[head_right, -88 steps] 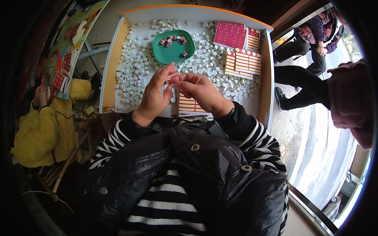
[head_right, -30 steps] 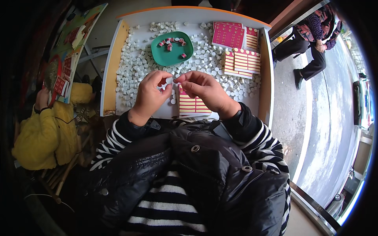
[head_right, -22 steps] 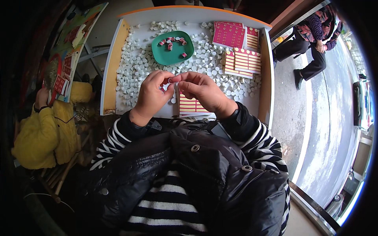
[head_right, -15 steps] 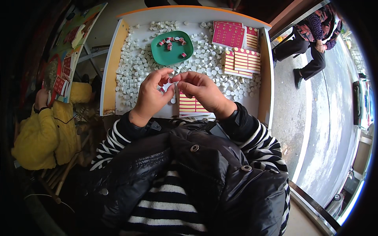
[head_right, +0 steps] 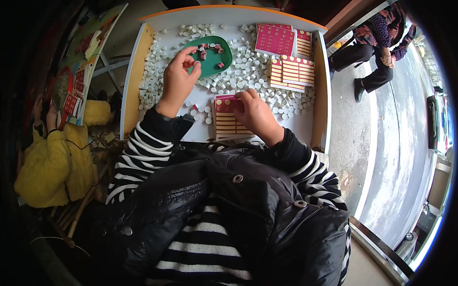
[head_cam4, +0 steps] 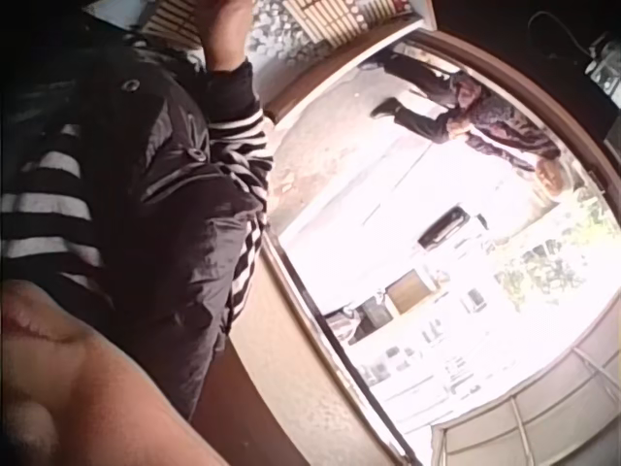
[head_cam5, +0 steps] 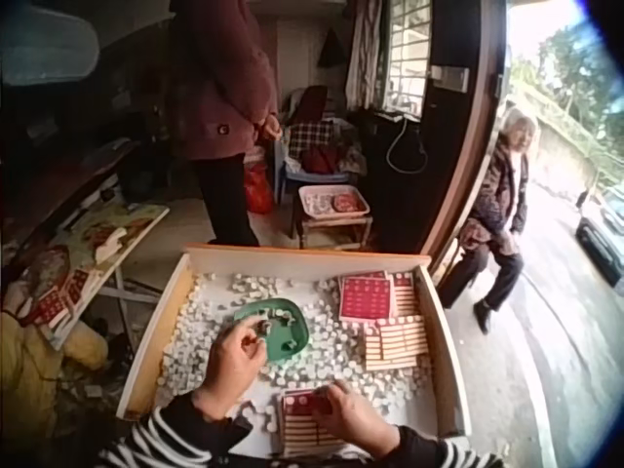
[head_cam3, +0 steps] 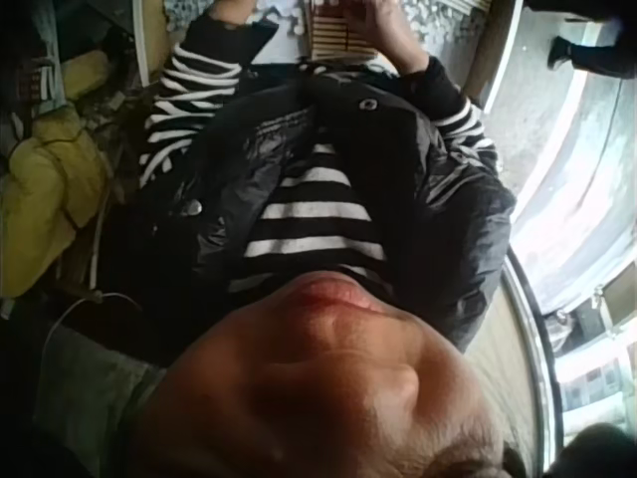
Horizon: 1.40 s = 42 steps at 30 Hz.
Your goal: Assembling small plastic shoe components into a tray on a workspace table.
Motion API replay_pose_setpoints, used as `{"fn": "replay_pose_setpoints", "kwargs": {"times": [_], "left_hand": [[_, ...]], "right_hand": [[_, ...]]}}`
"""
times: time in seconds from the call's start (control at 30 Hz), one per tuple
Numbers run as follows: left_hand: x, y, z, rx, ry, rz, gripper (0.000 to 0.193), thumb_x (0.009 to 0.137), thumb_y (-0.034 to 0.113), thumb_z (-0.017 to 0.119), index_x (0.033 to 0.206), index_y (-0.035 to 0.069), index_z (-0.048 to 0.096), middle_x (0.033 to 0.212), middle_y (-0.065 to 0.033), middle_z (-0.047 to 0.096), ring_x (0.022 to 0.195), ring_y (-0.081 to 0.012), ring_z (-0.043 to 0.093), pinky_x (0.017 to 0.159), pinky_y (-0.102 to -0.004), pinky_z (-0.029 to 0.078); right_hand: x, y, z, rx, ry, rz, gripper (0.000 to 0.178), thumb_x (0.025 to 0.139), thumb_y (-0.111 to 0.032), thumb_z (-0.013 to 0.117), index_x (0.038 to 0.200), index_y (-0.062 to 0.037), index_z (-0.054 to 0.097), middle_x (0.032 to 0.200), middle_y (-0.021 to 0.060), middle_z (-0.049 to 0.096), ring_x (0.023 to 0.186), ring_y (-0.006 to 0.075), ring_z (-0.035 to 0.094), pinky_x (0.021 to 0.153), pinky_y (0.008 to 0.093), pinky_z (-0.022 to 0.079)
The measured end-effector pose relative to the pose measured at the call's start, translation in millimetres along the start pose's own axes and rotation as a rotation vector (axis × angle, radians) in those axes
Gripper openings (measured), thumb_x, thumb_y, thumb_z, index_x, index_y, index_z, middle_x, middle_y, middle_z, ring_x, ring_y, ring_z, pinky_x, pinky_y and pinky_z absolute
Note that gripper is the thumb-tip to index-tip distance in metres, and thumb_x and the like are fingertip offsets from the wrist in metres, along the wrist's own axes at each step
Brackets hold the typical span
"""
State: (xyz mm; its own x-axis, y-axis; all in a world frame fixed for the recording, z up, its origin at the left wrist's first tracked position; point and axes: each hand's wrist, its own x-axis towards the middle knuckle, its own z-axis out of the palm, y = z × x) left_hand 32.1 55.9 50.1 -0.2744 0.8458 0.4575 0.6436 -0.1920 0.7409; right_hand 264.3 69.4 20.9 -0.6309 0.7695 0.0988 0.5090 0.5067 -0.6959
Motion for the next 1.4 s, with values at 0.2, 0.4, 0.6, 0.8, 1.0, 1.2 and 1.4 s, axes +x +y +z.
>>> {"fn": "replay_pose_setpoints", "kwargs": {"times": [0.2, 0.4, 0.6, 0.8, 1.0, 1.2, 1.4], "left_hand": [[-27, -14, -15, 0.271, -0.175, 0.076, 0.036, 0.073, 0.008, 0.072, 0.107, 0.005, 0.061, 0.098, -0.0115, 0.058, 0.092, -0.0276, 0.057, 0.079, -0.0365, 0.048], [-72, -29, -35, 0.381, -0.400, -0.064, 0.030, 0.073, 0.008, 0.071, 0.101, 0.004, 0.062, 0.096, -0.0117, 0.058, 0.091, -0.0292, 0.058, 0.080, -0.0379, 0.048], [-81, -46, -29, 0.468, -0.355, 0.066, 0.024, 0.074, 0.005, 0.069, 0.096, 0.003, 0.062, 0.090, -0.0118, 0.060, 0.085, -0.0285, 0.060, 0.076, -0.0370, 0.049], [-66, -8, -25, 0.128, -0.300, -0.149, 0.021, 0.077, 0.003, 0.069, 0.096, 0.002, 0.062, 0.084, -0.0093, 0.063, 0.074, -0.0216, 0.062, 0.065, -0.0310, 0.051], [-54, 36, -25, -0.036, -0.182, 0.024, 0.024, 0.076, -0.003, 0.068, 0.098, 0.002, 0.061, 0.084, -0.0072, 0.063, 0.071, -0.0151, 0.064, 0.061, -0.0266, 0.051], [-51, 47, -18, -0.072, -0.190, 0.047, 0.024, 0.073, -0.002, 0.067, 0.095, 0.003, 0.061, 0.085, -0.0113, 0.063, 0.076, -0.0258, 0.063, 0.064, -0.0351, 0.053], [-51, 49, -19, -0.065, -0.204, 0.056, 0.024, 0.072, -0.002, 0.066, 0.094, 0.004, 0.060, 0.085, -0.0115, 0.062, 0.075, -0.0277, 0.062, 0.065, -0.0364, 0.053]], "right_hand": [[-1, 4, 4, -0.053, 0.004, -0.042, 0.027, 0.078, -0.011, 0.070, 0.102, -0.0037, 0.062, 0.095, 0.0138, 0.057, 0.083, 0.0338, 0.062, 0.073, 0.0384, 0.053], [-1, 3, 3, -0.061, 0.010, -0.046, 0.023, 0.078, -0.011, 0.069, 0.098, -0.0025, 0.062, 0.094, 0.0142, 0.057, 0.082, 0.0341, 0.062, 0.072, 0.0392, 0.052], [-1, 4, 7, -0.089, 0.052, -0.101, 0.021, 0.077, -0.009, 0.070, 0.094, -0.0016, 0.061, 0.090, 0.0146, 0.057, 0.080, 0.0337, 0.062, 0.070, 0.0384, 0.052], [2, 7, -1, 0.054, -0.059, 0.050, 0.017, 0.082, -0.008, 0.068, 0.091, 0.0005, 0.057, 0.083, 0.0086, 0.058, 0.078, 0.0217, 0.062, 0.068, 0.0303, 0.051], [14, -29, -26, 0.990, -0.229, 0.280, 0.013, 0.091, -0.009, 0.062, 0.100, -0.0002, 0.059, 0.086, 0.0003, 0.058, 0.076, 0.0097, 0.056, 0.070, 0.0224, 0.046], [21, -48, -31, 1.349, -0.449, 0.331, 0.022, 0.093, -0.009, 0.059, 0.113, -0.0003, 0.059, 0.088, -0.0006, 0.057, 0.071, 0.0074, 0.048, 0.065, 0.0195, 0.040], [23, -47, -28, 1.358, -0.433, 0.336, 0.022, 0.093, -0.009, 0.059, 0.113, 0.0003, 0.059, 0.089, 0.0001, 0.057, 0.070, 0.0078, 0.047, 0.063, 0.0203, 0.039]]}}
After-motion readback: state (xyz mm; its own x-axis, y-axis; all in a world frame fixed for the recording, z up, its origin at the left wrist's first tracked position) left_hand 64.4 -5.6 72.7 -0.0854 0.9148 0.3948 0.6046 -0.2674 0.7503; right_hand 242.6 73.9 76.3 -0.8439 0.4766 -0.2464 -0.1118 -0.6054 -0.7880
